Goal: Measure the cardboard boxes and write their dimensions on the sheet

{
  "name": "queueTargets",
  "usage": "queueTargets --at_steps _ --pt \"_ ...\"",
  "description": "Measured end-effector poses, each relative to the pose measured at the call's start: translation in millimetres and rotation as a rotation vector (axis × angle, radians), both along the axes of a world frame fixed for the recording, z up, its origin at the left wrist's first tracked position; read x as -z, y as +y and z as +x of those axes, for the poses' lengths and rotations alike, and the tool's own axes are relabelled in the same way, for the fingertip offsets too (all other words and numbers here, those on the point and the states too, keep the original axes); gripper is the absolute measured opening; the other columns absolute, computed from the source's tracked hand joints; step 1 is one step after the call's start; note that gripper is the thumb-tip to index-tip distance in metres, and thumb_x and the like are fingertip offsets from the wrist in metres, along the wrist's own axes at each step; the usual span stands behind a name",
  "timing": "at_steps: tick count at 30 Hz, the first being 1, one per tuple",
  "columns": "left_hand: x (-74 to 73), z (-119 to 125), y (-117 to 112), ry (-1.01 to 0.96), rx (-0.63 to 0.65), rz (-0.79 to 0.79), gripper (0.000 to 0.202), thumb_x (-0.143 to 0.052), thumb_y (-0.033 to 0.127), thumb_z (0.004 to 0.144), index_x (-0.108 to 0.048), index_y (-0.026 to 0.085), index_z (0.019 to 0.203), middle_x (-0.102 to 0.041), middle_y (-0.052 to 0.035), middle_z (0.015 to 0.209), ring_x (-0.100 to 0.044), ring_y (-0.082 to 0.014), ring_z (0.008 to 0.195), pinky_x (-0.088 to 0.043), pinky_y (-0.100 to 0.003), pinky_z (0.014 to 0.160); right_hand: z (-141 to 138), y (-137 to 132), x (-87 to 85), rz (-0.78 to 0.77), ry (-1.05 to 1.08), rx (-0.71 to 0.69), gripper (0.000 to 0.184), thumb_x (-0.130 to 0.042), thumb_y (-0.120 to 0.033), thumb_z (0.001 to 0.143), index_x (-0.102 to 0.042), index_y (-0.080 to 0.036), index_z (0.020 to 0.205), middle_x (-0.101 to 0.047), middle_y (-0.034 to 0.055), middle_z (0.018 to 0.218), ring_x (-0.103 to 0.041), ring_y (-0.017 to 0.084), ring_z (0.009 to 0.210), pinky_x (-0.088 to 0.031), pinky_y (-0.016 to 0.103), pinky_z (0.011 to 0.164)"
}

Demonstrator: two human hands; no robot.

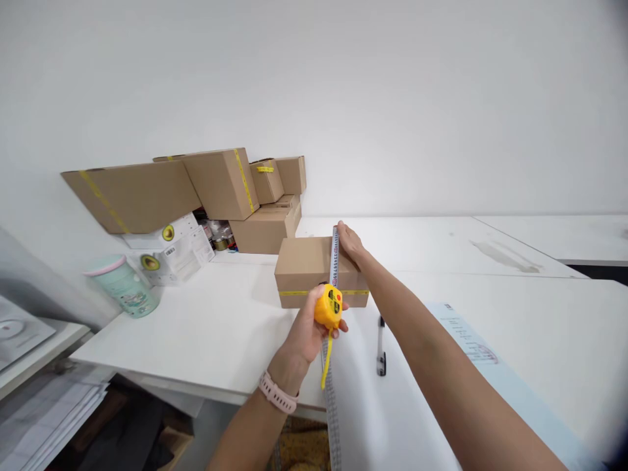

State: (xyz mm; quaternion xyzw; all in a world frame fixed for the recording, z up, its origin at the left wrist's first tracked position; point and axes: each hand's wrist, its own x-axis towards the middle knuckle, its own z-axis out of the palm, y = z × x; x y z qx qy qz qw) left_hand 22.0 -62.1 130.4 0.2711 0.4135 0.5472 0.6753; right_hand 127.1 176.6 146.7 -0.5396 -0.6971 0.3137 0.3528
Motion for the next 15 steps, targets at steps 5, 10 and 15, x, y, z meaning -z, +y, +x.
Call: queueTargets --at_steps 5,10,15 --pt "-9.8 11.4 19.5 -0.038 -0.108 -0.099 0.033 -0.06 0.052 0.084 -0.062 0.021 0.094 -0.069 -0.011 0.086 -0.062 -0.016 0.049 -0.037 -0.026 0.04 -1.9 4.6 3.4 0.062 -0.142 0.01 0.073 -0.005 -0.06 0.101 -0.056 -0.024 0.138 -0.061 0.0114 0.143 -0.051 0.028 0.136 -0.03 0.044 0.115" --pt "-15.8 21.2 17.2 -0.046 -0.136 -0.063 0.034 -0.057 0.048 0.09 -0.059 0.016 0.099 -0.069 -0.0089 0.083 -0.063 -0.0139 0.048 -0.038 -0.02 0.041 -6.3 3.8 4.3 0.11 -0.381 -0.061 0.078 -0.001 -0.053 0.102 -0.066 -0.017 0.126 -0.065 0.0166 0.137 -0.053 0.03 0.133 -0.03 0.046 0.114" --pt "-20.5 25.0 11.9 -0.046 -0.143 -0.087 0.036 -0.056 0.049 0.09 -0.059 0.014 0.1 -0.069 -0.009 0.084 -0.064 -0.015 0.048 -0.039 -0.02 0.041 -6.7 -1.9 5.1 0.172 -0.491 -0.101 0.07 -0.006 -0.048 0.103 -0.067 -0.015 0.117 -0.067 0.0188 0.131 -0.054 0.033 0.128 -0.033 0.049 0.109"
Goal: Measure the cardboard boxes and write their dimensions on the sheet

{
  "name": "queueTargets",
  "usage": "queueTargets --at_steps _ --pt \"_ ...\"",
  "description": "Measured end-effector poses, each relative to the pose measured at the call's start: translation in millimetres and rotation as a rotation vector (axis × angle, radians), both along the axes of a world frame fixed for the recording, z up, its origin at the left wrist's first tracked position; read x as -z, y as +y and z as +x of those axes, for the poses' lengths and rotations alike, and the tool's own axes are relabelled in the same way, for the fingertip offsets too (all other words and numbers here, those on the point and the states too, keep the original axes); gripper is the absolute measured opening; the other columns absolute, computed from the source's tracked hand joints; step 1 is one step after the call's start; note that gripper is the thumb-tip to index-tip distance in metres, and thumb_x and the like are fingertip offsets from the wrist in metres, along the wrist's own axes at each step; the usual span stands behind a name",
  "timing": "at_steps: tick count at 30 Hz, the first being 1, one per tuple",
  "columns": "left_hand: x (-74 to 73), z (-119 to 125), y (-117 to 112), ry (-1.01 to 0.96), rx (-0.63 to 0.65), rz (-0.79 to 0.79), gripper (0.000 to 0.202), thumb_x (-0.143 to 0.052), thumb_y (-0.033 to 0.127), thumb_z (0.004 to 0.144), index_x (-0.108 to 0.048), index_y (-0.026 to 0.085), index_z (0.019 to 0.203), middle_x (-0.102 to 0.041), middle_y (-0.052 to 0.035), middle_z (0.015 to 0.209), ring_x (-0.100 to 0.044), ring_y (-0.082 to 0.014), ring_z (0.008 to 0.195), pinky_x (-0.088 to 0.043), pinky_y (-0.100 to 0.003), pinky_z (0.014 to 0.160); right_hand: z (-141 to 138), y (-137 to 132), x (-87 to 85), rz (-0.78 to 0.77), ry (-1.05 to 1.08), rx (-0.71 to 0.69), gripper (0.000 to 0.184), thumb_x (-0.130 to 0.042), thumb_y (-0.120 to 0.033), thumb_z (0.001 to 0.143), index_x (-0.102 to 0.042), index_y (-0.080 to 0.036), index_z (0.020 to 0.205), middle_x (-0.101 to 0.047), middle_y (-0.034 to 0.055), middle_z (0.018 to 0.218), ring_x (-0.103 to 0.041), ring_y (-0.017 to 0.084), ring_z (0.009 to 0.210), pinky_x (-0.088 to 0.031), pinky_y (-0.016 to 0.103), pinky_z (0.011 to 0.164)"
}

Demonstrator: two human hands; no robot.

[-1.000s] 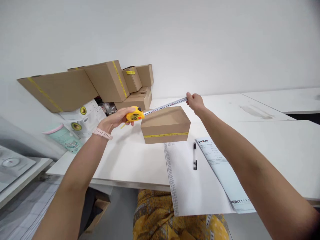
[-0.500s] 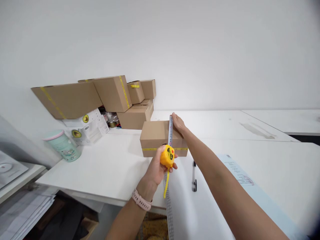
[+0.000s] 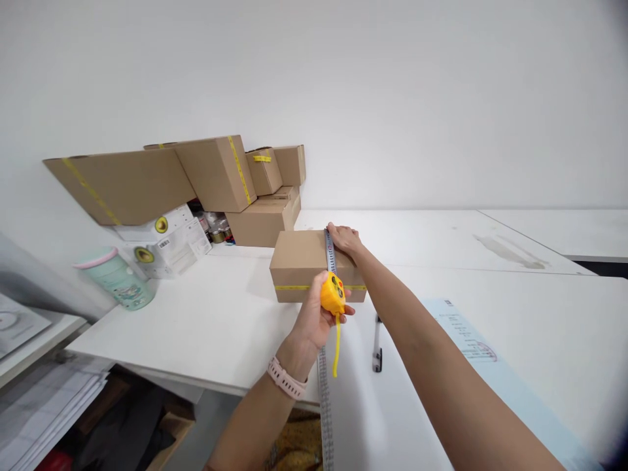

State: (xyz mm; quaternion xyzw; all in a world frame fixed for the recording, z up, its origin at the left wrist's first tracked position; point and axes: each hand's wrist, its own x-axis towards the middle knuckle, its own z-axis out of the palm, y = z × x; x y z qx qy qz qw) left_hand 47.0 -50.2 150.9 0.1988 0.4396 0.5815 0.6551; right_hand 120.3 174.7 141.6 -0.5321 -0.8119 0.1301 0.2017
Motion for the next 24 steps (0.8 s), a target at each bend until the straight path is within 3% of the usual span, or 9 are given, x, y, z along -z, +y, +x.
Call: queueTargets --at_steps 5,9,17,24 --pt "6.6 5.1 -2.8 -0.015 -0.014 0.025 0.037 -0.057 0.05 0.09 -0.058 0.015 0.102 -0.069 -0.0084 0.086 -0.065 -0.0153 0.049 -0.04 -0.02 0.041 -2.5 -0.1 2.5 0.062 -0.117 -0.028 0.051 -0.019 -0.041 0.103 -0.063 -0.022 0.121 -0.064 0.0152 0.136 -0.053 0.035 0.125 -0.037 0.053 0.102" --pt "12.8 12.0 -3.0 -0.007 -0.033 0.055 0.04 -0.059 0.052 0.086 -0.057 0.016 0.102 -0.068 -0.0073 0.088 -0.065 -0.0146 0.05 -0.041 -0.021 0.042 -3.8 1.0 4.9 0.094 -0.152 -0.021 0.051 -0.02 -0.041 0.104 -0.062 -0.024 0.127 -0.062 0.0135 0.138 -0.053 0.034 0.125 -0.037 0.052 0.102" --pt "9.7 14.0 -5.5 0.012 -0.009 0.059 0.043 -0.059 0.053 0.084 -0.055 0.017 0.107 -0.065 -0.0058 0.089 -0.065 -0.0149 0.05 -0.04 -0.021 0.041 -6.1 5.7 10.6 0.111 -0.165 0.012 0.052 -0.023 -0.039 0.103 -0.055 -0.029 0.142 -0.061 0.0097 0.142 -0.054 0.03 0.126 -0.039 0.049 0.103" --pt "29.8 11.3 -2.2 0.082 0.02 0.069 0.049 -0.065 0.055 0.078 -0.056 0.016 0.106 -0.065 -0.0059 0.092 -0.062 -0.0117 0.051 -0.041 -0.021 0.044 -6.8 2.4 7.4 0.081 -0.093 -0.01 0.053 -0.026 -0.039 0.102 -0.054 -0.025 0.145 -0.057 0.011 0.148 -0.048 0.033 0.135 -0.032 0.055 0.112"
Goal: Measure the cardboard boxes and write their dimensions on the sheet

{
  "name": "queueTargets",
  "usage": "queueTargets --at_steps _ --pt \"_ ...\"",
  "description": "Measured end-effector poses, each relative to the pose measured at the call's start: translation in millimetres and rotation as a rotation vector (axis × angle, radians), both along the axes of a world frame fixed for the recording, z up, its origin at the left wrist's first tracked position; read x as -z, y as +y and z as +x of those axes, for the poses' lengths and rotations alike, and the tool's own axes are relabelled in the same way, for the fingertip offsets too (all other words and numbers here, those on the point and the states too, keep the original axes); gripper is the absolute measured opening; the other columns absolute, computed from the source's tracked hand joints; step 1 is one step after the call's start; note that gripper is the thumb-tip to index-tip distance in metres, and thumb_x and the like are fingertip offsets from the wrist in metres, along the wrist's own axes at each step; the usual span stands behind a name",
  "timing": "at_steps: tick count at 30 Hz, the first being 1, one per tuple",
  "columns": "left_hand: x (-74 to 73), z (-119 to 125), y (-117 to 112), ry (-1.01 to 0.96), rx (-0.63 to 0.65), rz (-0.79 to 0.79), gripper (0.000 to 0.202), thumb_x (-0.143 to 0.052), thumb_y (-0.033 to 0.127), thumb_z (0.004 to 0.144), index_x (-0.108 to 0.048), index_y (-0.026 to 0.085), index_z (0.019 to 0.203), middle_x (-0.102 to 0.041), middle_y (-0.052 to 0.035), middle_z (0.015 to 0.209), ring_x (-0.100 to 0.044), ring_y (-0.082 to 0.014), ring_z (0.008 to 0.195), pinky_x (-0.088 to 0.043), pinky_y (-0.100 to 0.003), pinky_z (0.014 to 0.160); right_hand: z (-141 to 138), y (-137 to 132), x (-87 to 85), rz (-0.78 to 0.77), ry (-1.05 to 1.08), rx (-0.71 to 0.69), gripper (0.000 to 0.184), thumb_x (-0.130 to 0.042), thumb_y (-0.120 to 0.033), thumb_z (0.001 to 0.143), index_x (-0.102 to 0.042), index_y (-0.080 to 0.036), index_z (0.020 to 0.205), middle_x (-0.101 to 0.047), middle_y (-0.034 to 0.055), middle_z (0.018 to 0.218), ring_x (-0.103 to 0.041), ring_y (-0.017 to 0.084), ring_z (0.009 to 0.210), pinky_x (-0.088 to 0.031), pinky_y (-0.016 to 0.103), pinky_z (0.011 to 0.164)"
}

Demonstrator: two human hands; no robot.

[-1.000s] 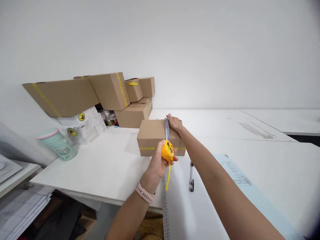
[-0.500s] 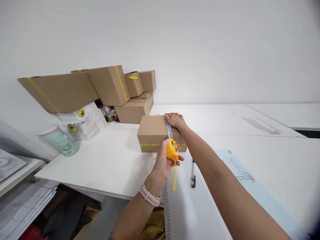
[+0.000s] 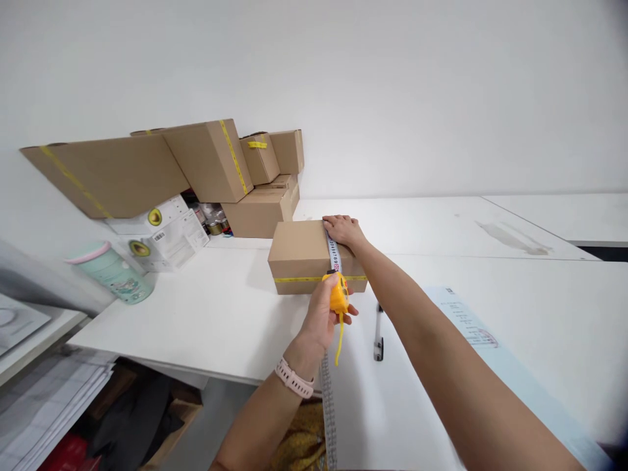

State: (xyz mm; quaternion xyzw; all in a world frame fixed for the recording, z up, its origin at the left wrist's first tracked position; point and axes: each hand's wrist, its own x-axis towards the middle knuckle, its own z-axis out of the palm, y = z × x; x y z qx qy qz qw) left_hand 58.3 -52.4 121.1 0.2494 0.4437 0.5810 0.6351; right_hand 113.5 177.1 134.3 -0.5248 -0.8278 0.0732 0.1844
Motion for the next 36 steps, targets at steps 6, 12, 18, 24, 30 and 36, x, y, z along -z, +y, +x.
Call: queueTargets --at_steps 6,12,18,24,30,36 --pt "-8.4 -37.9 -15.2 0.093 -0.022 0.249 0.053 -0.07 0.057 0.075 -0.059 0.016 0.106 -0.067 -0.0087 0.1 -0.064 -0.0131 0.054 -0.039 -0.021 0.041 39.9 -6.2 -12.7 -0.083 0.71 -0.016 0.065 -0.036 -0.058 0.098 -0.047 -0.023 0.151 -0.053 0.0112 0.151 -0.051 0.028 0.135 -0.036 0.046 0.114" --pt "-4.3 -113.9 -36.1 0.236 -0.25 0.457 0.057 -0.074 0.047 0.072 -0.054 0.022 0.12 -0.063 -0.0085 0.121 -0.066 -0.0143 0.057 -0.046 -0.023 0.04 112.6 -53.7 24.8 -0.184 0.976 0.219 0.058 -0.046 -0.056 0.093 -0.062 -0.017 0.133 -0.067 0.0142 0.131 -0.059 0.025 0.123 -0.04 0.043 0.111" --pt "27.7 -147.7 -32.7 0.266 -0.368 0.371 0.049 -0.07 0.046 0.073 -0.055 0.018 0.11 -0.065 -0.0092 0.119 -0.066 -0.0118 0.056 -0.046 -0.021 0.041 123.2 -114.0 57.7 -0.487 0.915 0.061 0.061 -0.036 -0.063 0.098 -0.053 -0.028 0.145 -0.061 0.011 0.142 -0.057 0.025 0.13 -0.046 0.045 0.107" --pt "29.9 -146.3 -19.2 0.213 -0.319 0.277 0.046 -0.071 0.049 0.067 -0.055 0.017 0.095 -0.064 0.0013 0.077 -0.064 -0.0146 0.049 -0.045 -0.022 0.039 103.1 -132.4 35.7 -0.496 0.869 -0.101 0.061 -0.037 -0.066 0.097 -0.047 -0.036 0.15 -0.054 0.0051 0.151 -0.055 0.028 0.132 -0.051 0.046 0.103" --pt "-13.9 -155.8 -15.9 0.223 -0.296 0.373 0.044 -0.068 0.05 0.068 -0.059 0.016 0.095 -0.069 -0.0034 0.081 -0.063 -0.0155 0.046 -0.04 -0.022 0.031 96.8 -123.9 -8.0 -0.173 0.743 -0.017 0.064 -0.045 -0.068 0.093 -0.052 -0.032 0.145 -0.058 0.01 0.138 -0.056 0.03 0.124 -0.05 0.048 0.102" --pt "-38.4 -154.0 -2.8 0.238 -0.286 0.39 0.043 -0.07 0.049 0.066 -0.059 0.016 0.092 -0.069 -0.0034 0.08 -0.063 -0.0161 0.044 -0.04 -0.022 0.03 91.2 -94.2 -15.2 -0.131 0.628 0.085 0.071 -0.045 -0.071 0.09 -0.042 -0.028 0.147 -0.058 0.0138 0.138 -0.062 0.031 0.112 -0.051 0.05 0.096"
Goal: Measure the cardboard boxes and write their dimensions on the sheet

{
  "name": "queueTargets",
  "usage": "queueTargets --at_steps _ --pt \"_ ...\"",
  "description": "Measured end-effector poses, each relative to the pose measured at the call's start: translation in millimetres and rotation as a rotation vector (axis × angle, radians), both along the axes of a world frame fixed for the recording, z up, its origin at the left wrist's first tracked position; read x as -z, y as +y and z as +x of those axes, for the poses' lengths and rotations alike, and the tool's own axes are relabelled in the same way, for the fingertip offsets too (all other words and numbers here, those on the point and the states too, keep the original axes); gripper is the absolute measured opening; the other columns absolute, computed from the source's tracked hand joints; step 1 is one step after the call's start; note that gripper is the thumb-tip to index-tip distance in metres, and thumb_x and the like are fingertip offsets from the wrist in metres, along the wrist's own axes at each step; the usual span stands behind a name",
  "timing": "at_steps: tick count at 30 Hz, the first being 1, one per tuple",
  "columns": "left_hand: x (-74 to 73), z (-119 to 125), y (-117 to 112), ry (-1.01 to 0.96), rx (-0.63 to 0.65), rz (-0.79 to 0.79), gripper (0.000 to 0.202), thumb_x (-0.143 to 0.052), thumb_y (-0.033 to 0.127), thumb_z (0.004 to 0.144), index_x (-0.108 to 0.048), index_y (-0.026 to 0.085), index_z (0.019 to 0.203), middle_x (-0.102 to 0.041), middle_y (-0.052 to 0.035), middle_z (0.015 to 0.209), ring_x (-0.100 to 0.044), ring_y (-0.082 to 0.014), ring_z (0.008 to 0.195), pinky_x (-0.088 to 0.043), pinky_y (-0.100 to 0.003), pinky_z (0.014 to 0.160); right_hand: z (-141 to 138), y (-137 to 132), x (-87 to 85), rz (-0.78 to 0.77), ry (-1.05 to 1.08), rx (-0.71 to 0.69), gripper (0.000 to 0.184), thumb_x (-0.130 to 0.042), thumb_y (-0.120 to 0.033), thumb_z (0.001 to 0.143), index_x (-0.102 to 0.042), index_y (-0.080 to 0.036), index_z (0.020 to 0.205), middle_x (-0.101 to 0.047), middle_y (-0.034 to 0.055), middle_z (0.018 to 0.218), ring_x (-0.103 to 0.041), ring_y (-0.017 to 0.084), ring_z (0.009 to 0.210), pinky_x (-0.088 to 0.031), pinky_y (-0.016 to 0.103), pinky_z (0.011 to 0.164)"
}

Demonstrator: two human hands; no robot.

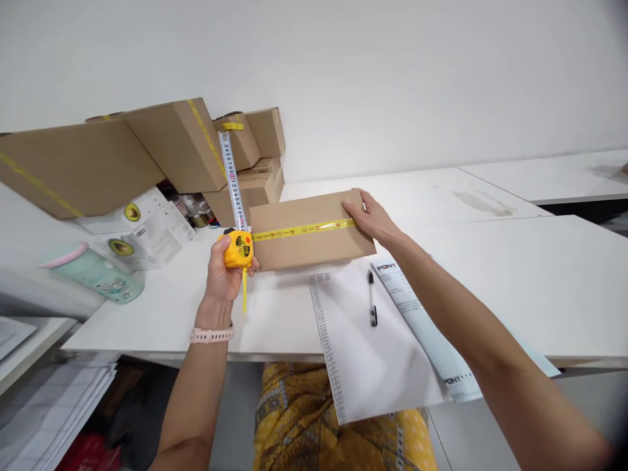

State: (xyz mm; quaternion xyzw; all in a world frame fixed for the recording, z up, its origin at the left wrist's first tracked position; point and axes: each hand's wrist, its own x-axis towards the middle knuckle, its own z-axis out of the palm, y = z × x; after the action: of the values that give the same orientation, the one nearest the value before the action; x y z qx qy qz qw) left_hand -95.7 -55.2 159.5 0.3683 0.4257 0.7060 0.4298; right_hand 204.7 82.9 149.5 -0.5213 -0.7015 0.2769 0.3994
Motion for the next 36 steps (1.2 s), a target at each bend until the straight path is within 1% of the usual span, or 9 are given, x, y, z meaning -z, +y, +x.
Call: queueTargets --at_steps 4,8,12,17,20,24,29,32,36 --pt "-3.9 14.3 -8.3 0.057 -0.03 0.033 0.044 -0.071 0.049 0.068 -0.059 0.015 0.093 -0.072 -0.0093 0.099 -0.064 -0.0144 0.047 -0.043 -0.023 0.031 -3.6 17.6 4.6 -0.035 0.026 0.037 0.06 -0.047 -0.072 0.087 -0.054 -0.025 0.125 -0.067 0.0132 0.121 -0.063 0.03 0.102 -0.052 0.048 0.088" --pt "-0.9 46.1 -41.3 0.044 -0.045 0.082 0.045 -0.073 0.047 0.071 -0.056 0.019 0.102 -0.07 -0.0108 0.118 -0.065 -0.0142 0.047 -0.044 -0.023 0.031 -8.7 27.7 3.0 0.002 0.064 0.034 0.051 -0.051 -0.063 0.088 -0.054 -0.021 0.117 -0.065 0.0142 0.119 -0.062 0.029 0.101 -0.052 0.044 0.085" --pt "18.3 83.6 -69.6 -0.043 0.166 -0.017 0.048 -0.07 0.051 0.076 -0.055 0.022 0.111 -0.068 -0.0132 0.125 -0.065 -0.0152 0.049 -0.044 -0.025 0.031 -10.6 32.6 4.5 0.065 0.107 -0.049 0.046 -0.05 -0.054 0.091 -0.05 -0.022 0.123 -0.064 0.0101 0.12 -0.061 0.026 0.102 -0.052 0.041 0.086" --pt "47.8 113.6 -78.1 -0.137 0.324 -0.138 0.053 -0.072 0.054 0.075 -0.054 0.022 0.114 -0.065 -0.0155 0.128 -0.063 -0.0136 0.048 -0.042 -0.023 0.032 -13.4 32.2 -1.9 0.286 -0.15 -0.044 0.039 -0.04 -0.039 0.096 -0.058 -0.021 0.125 -0.06 0.0129 0.131 -0.052 0.031 0.121 -0.038 0.051 0.104" --pt "58.7 121.3 -79.7 -0.158 0.354 -0.174 0.053 -0.07 0.056 0.077 -0.054 0.022 0.115 -0.065 -0.0159 0.129 -0.063 -0.0133 0.048 -0.042 -0.022 0.033 -16.7 30.1 -8.8 0.344 -0.312 -0.029 0.04 -0.031 -0.034 0.098 -0.059 -0.022 0.125 -0.061 0.0131 0.13 -0.048 0.032 0.122 -0.033 0.055 0.105" --pt "63.6 126.1 -81.3 -0.158 0.35 -0.202 0.052 -0.068 0.056 0.08 -0.054 0.021 0.115 -0.065 -0.0169 0.13 -0.064 -0.0135 0.049 -0.044 -0.023 0.035 -19.1 26.5 -12.1 0.385 -0.412 -0.016 0.043 -0.025 -0.033 0.101 -0.058 -0.023 0.126 -0.062 0.013 0.127 -0.048 0.032 0.118 -0.032 0.053 0.104" --pt "62.1 130.1 -80.1 -0.171 0.326 -0.223 0.055 -0.069 0.058 0.077 -0.054 0.02 0.113 -0.066 -0.0178 0.127 -0.063 -0.0135 0.048 -0.043 -0.023 0.034 -19.1 22.4 -12.0 0.491 -0.586 -0.015 0.054 -0.016 -0.032 0.102 -0.047 -0.026 0.146 -0.06 0.0131 0.124 -0.047 0.032 0.115 -0.029 0.054 0.103" --pt "61.8 132.0 -80.1 -0.174 0.33 -0.241 0.057 -0.069 0.06 0.076 -0.054 0.02 0.114 -0.065 -0.0178 0.128 -0.062 -0.0131 0.048 -0.043 -0.023 0.035 -19.5 22.2 -13.6 0.544 -0.658 -0.044 0.055 -0.018 -0.033 0.103 -0.039 -0.032 0.154 -0.059 0.013 0.121 -0.047 0.033 0.112 -0.026 0.057 0.103" --pt "63.0 133.3 -81.3 -0.174 0.343 -0.255 0.056 -0.068 0.06 0.077 -0.055 0.02 0.114 -0.065 -0.0172 0.128 -0.062 -0.0125 0.049 -0.043 -0.023 0.035 -21.4 22.3 -17.1 0.565 -0.719 -0.084 0.055 -0.022 -0.034 0.102 -0.039 -0.04 0.154 -0.057 0.0125 0.119 -0.046 0.035 0.112 -0.024 0.059 0.103"
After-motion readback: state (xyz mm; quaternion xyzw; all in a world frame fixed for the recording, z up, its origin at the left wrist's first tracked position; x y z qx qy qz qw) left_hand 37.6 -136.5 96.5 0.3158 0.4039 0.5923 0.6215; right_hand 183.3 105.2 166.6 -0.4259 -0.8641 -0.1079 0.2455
